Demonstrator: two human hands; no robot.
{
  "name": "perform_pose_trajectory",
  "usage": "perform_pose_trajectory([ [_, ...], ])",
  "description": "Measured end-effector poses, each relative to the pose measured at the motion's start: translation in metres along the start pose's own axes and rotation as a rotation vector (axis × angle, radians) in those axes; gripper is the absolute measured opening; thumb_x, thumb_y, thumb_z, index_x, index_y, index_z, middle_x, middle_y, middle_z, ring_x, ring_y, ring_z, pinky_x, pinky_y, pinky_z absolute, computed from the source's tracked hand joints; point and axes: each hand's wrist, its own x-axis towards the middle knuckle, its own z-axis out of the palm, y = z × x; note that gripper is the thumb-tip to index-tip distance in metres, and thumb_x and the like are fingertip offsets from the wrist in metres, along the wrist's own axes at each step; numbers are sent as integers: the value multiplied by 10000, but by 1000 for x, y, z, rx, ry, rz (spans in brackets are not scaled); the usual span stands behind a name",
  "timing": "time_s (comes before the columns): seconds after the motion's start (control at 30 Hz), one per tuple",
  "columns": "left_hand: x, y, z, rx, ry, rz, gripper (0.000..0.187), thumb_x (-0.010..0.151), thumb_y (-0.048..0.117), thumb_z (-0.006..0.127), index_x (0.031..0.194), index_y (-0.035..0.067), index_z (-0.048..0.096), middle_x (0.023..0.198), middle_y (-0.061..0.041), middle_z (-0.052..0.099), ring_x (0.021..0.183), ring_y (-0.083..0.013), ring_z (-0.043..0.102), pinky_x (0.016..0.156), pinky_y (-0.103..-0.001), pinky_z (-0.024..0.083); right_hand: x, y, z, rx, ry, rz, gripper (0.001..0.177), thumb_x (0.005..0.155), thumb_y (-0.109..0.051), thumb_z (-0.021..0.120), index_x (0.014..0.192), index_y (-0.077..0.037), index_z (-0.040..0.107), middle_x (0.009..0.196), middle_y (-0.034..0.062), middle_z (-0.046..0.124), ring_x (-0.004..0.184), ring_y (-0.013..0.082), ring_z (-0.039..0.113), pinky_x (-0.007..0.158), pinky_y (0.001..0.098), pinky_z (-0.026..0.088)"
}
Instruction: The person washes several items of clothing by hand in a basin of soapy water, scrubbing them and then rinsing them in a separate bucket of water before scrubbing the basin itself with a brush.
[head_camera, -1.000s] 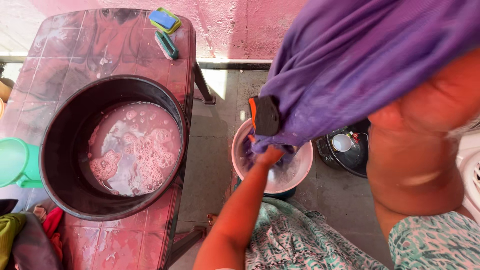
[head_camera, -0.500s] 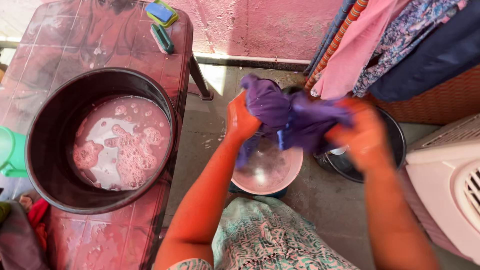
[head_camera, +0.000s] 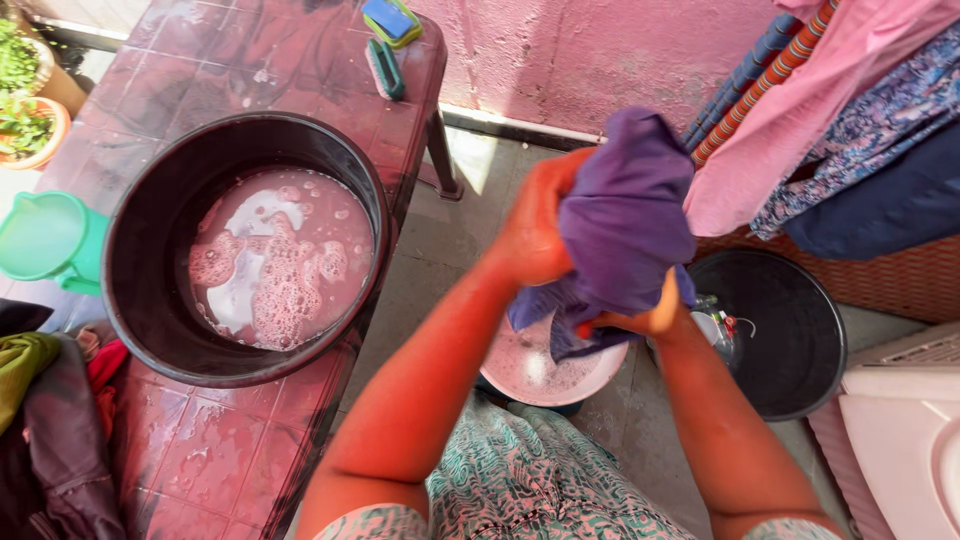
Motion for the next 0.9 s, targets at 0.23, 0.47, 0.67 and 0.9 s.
perform_pose_trajectory([
  [0.23, 8, -56, 26, -165, 186, 30, 455, 876, 186, 714, 1258, -49, 636, 1161, -161, 735, 1102, -200, 671, 1048, -361, 529, 28, 49, 37, 196, 77, 227, 1232, 601, -366, 960, 1544, -15, 249, 1563, 135, 363, 1459, 257, 382, 1239, 396, 297],
  [0.47, 10, -42, -21, 547, -371, -163, 643, 843, 417, 781, 1263, -18, 562, 1149, -257, 682, 1097, -429, 661, 983, -480, 496, 40, 65, 60, 242, 129, 284, 1122, 634, -310, 935, 1511, -14, 301, 1522, 126, 406, 1421, 250, 417, 1217, 396, 324],
  [0.67, 17, -16, -97, 412, -365, -369, 782, 749, 545, 810, 1335, 59, 634, 1285, -153, 720, 1202, -265, 690, 1068, -385, 506, 36, 52, 44, 295, 141, 255, 1029, 662, -263, 912, 1484, -14, 346, 1487, 118, 442, 1388, 243, 448, 1198, 396, 347],
  [0.9, 43, -46, -47, 31, -603, -172, 705, 753, 425, 898, 1313, 85, 638, 1346, -112, 667, 1285, -228, 596, 1123, -348, 475, 34, 42, 35, 206, -271, 387, 922, 695, -208, 887, 1452, -14, 398, 1446, 108, 485, 1350, 236, 483, 1177, 396, 373],
])
